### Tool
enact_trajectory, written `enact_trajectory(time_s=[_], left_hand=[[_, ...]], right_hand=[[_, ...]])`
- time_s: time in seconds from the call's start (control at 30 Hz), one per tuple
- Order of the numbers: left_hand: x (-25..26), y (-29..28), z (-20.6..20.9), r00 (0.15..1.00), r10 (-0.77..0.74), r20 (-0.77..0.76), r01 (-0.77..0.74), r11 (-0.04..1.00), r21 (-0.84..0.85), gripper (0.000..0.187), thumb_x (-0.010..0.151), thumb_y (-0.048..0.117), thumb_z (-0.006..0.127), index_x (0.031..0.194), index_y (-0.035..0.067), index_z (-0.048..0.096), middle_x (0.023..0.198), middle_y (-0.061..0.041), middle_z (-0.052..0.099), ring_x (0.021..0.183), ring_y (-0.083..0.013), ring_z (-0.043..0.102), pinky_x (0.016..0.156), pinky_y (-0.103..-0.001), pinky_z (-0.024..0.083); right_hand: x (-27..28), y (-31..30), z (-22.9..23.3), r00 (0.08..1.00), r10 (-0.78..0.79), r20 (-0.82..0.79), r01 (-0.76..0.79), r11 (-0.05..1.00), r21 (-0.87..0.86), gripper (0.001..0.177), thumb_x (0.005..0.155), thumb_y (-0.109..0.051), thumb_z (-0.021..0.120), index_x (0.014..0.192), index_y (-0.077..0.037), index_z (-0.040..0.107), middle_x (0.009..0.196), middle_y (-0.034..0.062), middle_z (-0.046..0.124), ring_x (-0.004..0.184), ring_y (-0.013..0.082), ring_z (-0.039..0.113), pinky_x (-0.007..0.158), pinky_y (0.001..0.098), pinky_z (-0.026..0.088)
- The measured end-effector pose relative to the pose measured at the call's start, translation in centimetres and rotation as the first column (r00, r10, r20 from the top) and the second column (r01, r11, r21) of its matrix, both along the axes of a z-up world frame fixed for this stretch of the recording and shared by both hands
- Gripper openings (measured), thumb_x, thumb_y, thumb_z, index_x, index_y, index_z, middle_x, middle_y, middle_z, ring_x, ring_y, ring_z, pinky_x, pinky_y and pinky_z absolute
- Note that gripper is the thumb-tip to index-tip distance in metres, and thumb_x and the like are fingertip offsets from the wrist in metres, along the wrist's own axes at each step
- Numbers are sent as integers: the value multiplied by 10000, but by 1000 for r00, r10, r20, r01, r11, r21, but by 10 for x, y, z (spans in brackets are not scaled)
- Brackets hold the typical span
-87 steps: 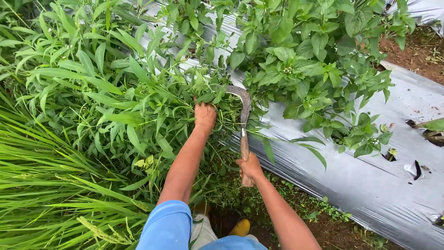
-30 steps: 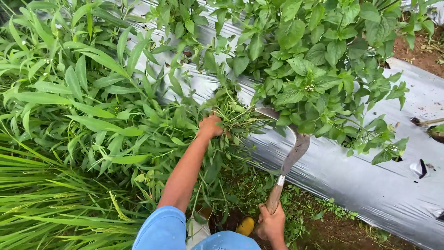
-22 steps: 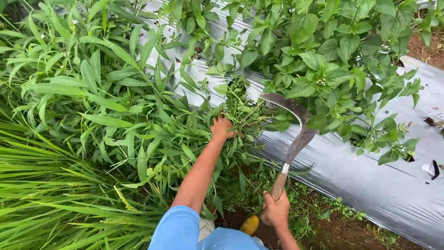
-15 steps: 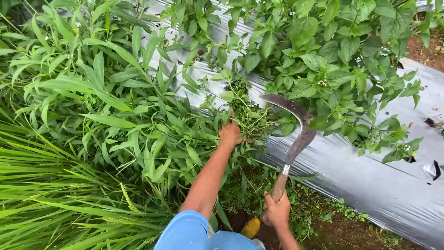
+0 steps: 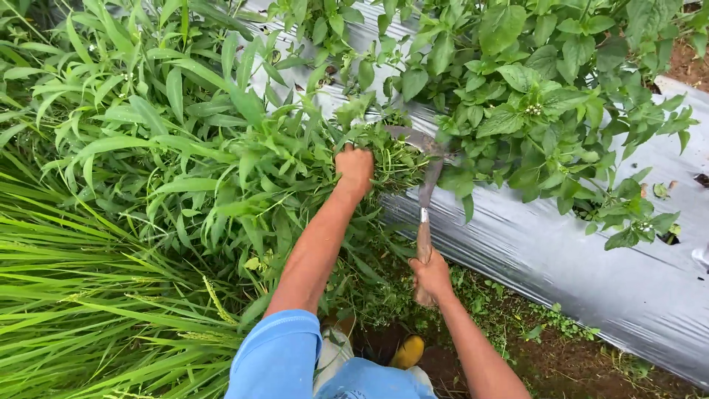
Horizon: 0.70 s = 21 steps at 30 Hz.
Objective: The person uses a sickle to cut weeds growing along the edge of a plastic-covered crop bed. They gather the cut weeds into bunches with their left hand and toss them onto the plastic sheeting.
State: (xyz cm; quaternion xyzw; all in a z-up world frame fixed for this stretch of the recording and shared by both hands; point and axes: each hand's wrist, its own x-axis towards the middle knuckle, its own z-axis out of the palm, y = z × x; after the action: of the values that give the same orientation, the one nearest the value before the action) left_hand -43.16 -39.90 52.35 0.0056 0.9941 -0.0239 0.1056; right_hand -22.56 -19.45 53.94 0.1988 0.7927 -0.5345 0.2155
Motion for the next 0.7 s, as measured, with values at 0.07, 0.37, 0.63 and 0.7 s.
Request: enact_trajectory(time_s=[0.07, 0.37, 0.63, 0.7], left_hand=[[10, 4, 1, 995, -37, -96, 35, 999, -18, 320, 970, 192, 514, 1178, 133, 749, 1197, -110, 743, 1262, -289, 588, 877, -454, 570], [109, 3, 5, 939, -214, 267, 219, 976, 14, 597, 893, 106, 722, 1449, 142, 511, 1265, -48, 697, 1315, -248, 537, 1225, -594, 297], [226, -51, -161, 743, -283, 607, 464, 871, -162, 218, 970, 214, 736, 1156, 123, 671, 942, -11, 661, 776, -92, 589, 754, -241, 547], [239, -63, -200, 721, -211, 660, 455, 863, -221, 282, 995, 277, 702, 1226, 143, 611, 973, -5, 583, 809, -92, 519, 702, -216, 508]], right_hand=[[2, -8, 4, 998, -50, 38, 52, 998, -33, 147, 855, -92, 667, 989, -62, 615, 588, 118, 640, 467, 212, 634, 476, 358, 554], [137, 39, -20, 921, -82, 382, -9, 973, 230, 537, 968, -100, 635, 1480, -160, 485, 1020, 165, 727, 560, 178, 580, 489, 328, 564], [114, 58, -28, 956, -83, 280, 33, 983, 178, 539, 964, -107, 669, 1475, -141, 500, 830, 119, 684, 551, 183, 575, 489, 323, 558], [111, 62, -31, 960, -74, 271, 22, 981, 191, 584, 968, -103, 670, 1513, -146, 464, 803, 117, 671, 541, 187, 568, 479, 320, 552]])
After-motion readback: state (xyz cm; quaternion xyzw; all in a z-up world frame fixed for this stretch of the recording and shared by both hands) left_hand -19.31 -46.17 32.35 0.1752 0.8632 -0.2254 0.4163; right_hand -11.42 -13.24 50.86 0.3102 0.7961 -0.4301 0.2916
